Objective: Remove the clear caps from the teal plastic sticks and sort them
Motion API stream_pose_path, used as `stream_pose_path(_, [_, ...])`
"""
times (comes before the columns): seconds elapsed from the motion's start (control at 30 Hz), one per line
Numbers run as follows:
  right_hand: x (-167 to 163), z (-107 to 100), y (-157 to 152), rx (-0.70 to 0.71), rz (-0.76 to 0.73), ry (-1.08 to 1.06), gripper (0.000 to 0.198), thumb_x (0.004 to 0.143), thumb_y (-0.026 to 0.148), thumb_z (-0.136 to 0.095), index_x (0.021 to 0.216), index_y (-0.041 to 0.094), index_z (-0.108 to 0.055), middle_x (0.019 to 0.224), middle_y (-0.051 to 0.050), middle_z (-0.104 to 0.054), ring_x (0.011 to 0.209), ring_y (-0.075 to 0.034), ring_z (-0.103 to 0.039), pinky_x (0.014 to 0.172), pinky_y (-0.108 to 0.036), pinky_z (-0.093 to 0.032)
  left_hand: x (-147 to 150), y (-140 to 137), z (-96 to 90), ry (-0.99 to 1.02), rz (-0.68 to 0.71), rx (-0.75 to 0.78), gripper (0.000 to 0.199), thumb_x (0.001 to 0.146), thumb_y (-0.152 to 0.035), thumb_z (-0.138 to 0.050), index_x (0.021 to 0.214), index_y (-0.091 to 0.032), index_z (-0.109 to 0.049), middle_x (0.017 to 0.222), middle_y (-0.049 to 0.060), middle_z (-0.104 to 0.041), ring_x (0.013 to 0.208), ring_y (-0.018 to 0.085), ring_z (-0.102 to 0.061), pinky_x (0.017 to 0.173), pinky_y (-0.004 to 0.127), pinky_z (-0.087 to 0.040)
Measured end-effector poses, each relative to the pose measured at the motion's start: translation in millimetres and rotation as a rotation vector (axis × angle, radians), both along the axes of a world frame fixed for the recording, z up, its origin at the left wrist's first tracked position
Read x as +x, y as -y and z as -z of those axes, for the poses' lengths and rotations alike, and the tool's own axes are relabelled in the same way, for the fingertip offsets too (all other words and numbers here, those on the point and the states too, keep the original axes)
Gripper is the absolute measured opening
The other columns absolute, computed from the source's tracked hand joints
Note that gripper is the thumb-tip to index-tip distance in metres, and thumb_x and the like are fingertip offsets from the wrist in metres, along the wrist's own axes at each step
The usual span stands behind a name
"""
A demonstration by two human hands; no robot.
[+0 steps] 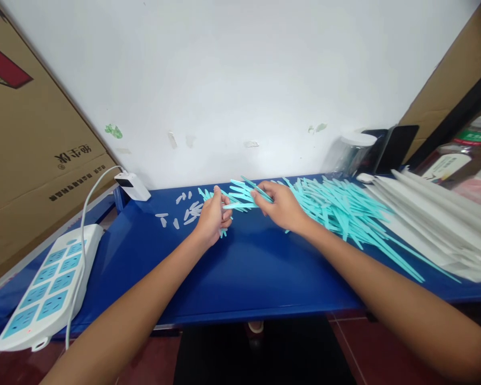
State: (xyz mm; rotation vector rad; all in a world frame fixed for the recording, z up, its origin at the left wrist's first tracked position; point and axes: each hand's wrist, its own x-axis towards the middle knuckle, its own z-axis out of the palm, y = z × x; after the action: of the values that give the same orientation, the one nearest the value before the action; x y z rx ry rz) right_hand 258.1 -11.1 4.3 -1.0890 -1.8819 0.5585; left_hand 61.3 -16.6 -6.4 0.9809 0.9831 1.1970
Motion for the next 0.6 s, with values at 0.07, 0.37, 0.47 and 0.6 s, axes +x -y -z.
stream_pose_path(0.07, [5,-1,-4,0.005,0.015,0.007,0.034,0.100,0.046,-0.055,0.077,0.021,-0.054,0.052,0.004,-0.057,0.048,-0.013,-0.047,0.055,-0.027,-0.034,-5,-4,0.4,-0.024,0.014,0.000,0.062,0.094,-0.077,-0.044,0.069,-0.020,-0.045,0.047,-0.009,-0.026,0.039,0.006,-0.018,0.038,0.017,-0.015])
stream_pose_path(0.37, [17,-12,-6,-0.039,-0.048,0.087,0.040,0.100,0.046,-0.054,0.069,0.021,-0.051,0.052,0.002,-0.060,0.049,-0.013,-0.048,0.056,-0.027,-0.036,-16,-10,-6.1,-0.143,0.173,-0.045,0.045,0.097,-0.057,-0.058,0.075,-0.021,-0.044,0.058,-0.009,-0.025,0.043,0.005,-0.015,0.039,0.017,-0.012])
stream_pose_path(0.47, [19,-15,-6,-0.051,-0.066,0.095,0.040,0.099,0.045,-0.055,0.067,0.021,-0.050,0.052,0.002,-0.060,0.050,-0.013,-0.049,0.056,-0.027,-0.037,-18,-10,-11.3,-0.123,0.221,-0.078,0.029,0.099,-0.039,-0.054,0.078,-0.021,-0.045,0.060,-0.009,-0.023,0.044,0.006,-0.013,0.039,0.017,-0.010])
stream_pose_path(0.6, [23,-16,-8,-0.055,-0.059,0.082,0.037,0.099,0.044,-0.055,0.069,0.021,-0.051,0.051,0.003,-0.060,0.049,-0.013,-0.048,0.056,-0.027,-0.036,-21,-11,-16.8,-0.098,0.275,-0.074,0.021,0.095,-0.027,-0.046,0.075,-0.021,-0.042,0.061,-0.008,-0.022,0.044,0.007,-0.013,0.038,0.018,-0.011])
